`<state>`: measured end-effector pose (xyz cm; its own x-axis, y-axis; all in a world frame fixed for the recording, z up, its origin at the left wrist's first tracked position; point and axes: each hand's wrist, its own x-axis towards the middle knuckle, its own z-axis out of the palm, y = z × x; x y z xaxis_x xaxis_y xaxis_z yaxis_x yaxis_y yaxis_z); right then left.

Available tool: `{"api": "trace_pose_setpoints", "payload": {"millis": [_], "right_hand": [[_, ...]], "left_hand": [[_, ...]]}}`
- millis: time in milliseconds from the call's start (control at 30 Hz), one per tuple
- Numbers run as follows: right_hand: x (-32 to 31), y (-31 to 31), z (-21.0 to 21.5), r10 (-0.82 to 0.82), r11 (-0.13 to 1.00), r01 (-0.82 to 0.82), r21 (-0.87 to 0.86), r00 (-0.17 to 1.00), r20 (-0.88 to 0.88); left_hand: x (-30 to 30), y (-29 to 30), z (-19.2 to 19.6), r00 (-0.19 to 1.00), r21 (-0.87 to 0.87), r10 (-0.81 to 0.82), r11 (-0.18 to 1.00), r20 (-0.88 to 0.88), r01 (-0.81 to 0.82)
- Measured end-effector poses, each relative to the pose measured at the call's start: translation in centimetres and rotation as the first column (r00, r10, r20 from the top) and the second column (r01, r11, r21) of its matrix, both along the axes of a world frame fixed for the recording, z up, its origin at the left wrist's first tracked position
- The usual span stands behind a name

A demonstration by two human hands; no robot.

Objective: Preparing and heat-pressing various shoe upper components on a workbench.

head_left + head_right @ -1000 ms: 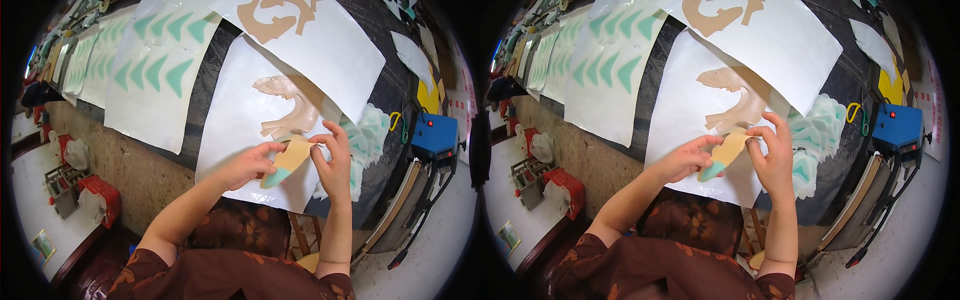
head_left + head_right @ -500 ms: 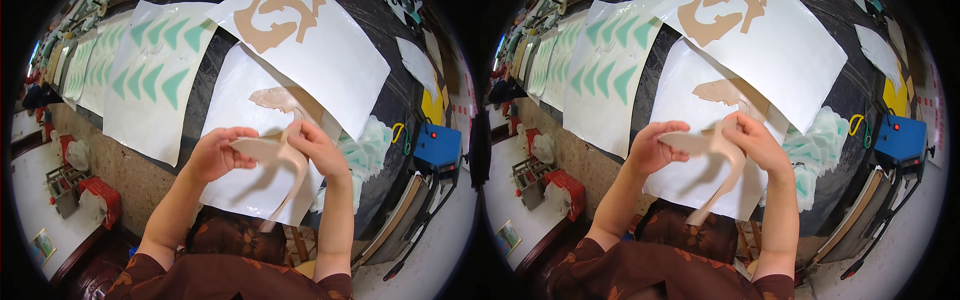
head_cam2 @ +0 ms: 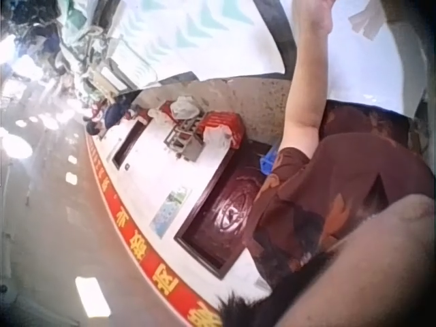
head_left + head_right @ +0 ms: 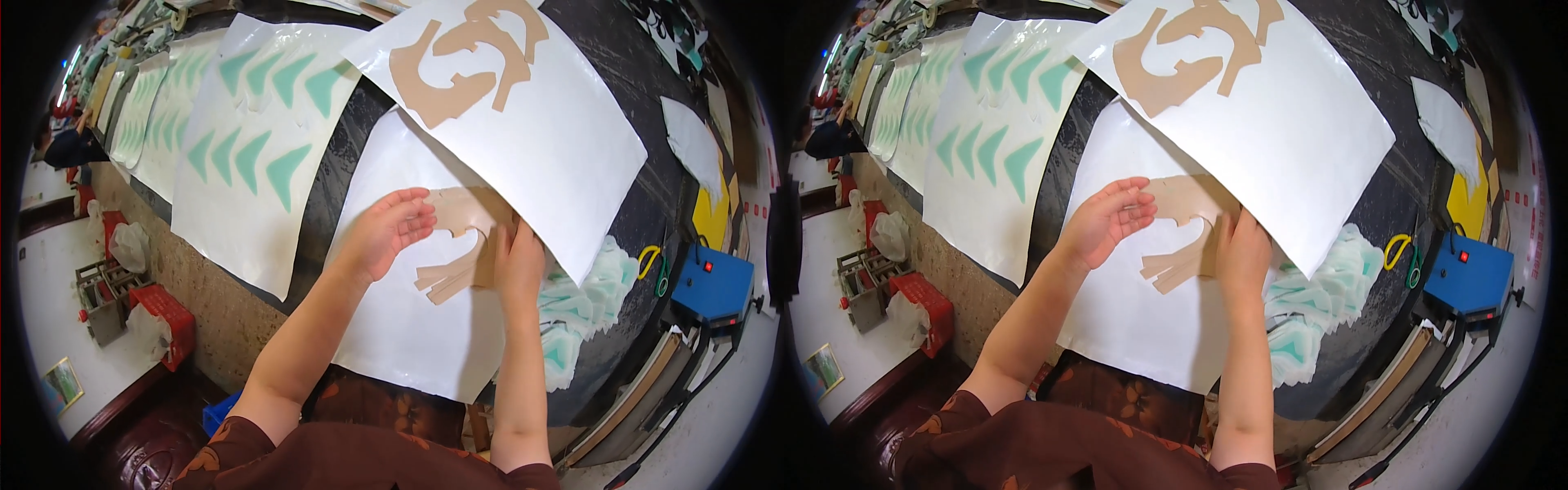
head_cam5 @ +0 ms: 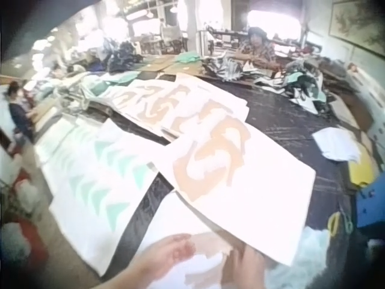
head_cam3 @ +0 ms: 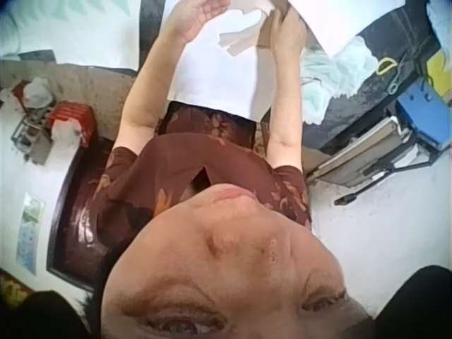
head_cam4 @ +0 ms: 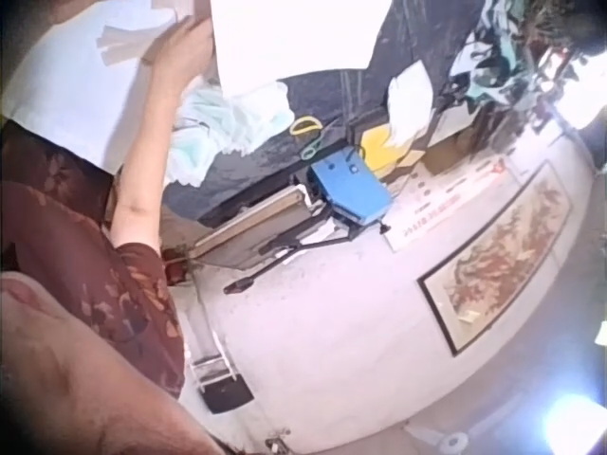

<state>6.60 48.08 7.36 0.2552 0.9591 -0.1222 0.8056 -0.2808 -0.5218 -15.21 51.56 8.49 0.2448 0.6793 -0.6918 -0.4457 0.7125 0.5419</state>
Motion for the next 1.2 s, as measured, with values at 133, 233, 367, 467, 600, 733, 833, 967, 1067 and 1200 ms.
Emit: {"api": "trace_pose_setpoints", "payload": {"millis": [133,233,367,467,600,733,833,967,1067,1200], "right_hand": [[-2.4,-0.8,4.7,0.098,0.951,-0.128,0.282,0.988,0.118],[-2.9,1.7,6.8,0.282,0.959,-0.251,0.132,0.895,-0.346],[-3.9,11.5,4.7,0.485,0.823,-0.359,0.440,0.847,-0.215],[-3.4,15.0,2.1,0.616,0.726,-0.541,0.425,0.786,-0.051],[-3.5,16.3,1.6,0.648,0.727,-0.561,0.395,0.751,-0.127],[-4.1,16.3,1.0,0.632,0.697,-0.547,0.464,0.774,-0.039],[-4.2,16.4,0.8,0.606,0.665,-0.497,0.557,0.795,-0.015],[-4.2,16.8,1.2,0.480,0.839,-0.227,0.494,0.736,-0.478],[-3.4,17.8,1.8,0.333,0.925,-0.049,0.376,0.581,-0.743],[-1.5,19.6,4.0,0.195,0.951,0.161,0.266,0.355,-0.914]], "left_hand": [[-0.1,3.9,0.0,0.983,0.084,0.179,0.981,-0.041,-0.176],[0.6,6.9,-0.3,0.960,0.128,0.263,0.960,-0.100,-0.250],[1.9,9.5,-1.7,0.979,0.133,0.203,0.969,0.032,-0.206],[3.1,9.9,-1.0,0.984,0.134,0.171,0.977,-0.041,-0.164],[3.0,9.5,-0.1,0.975,0.189,0.166,0.972,-0.147,-0.137],[3.2,9.2,-0.4,0.973,0.275,0.148,0.957,-0.178,-0.095],[3.3,8.8,-0.9,0.970,0.279,0.159,0.955,-0.184,-0.104],[3.6,8.3,-0.7,0.950,0.198,0.240,0.959,-0.199,-0.201],[3.5,8.1,-1.3,0.953,0.149,0.199,0.975,-0.230,-0.168],[3.7,8.0,-1.6,0.951,0.119,0.216,0.974,-0.223,-0.194]]}}
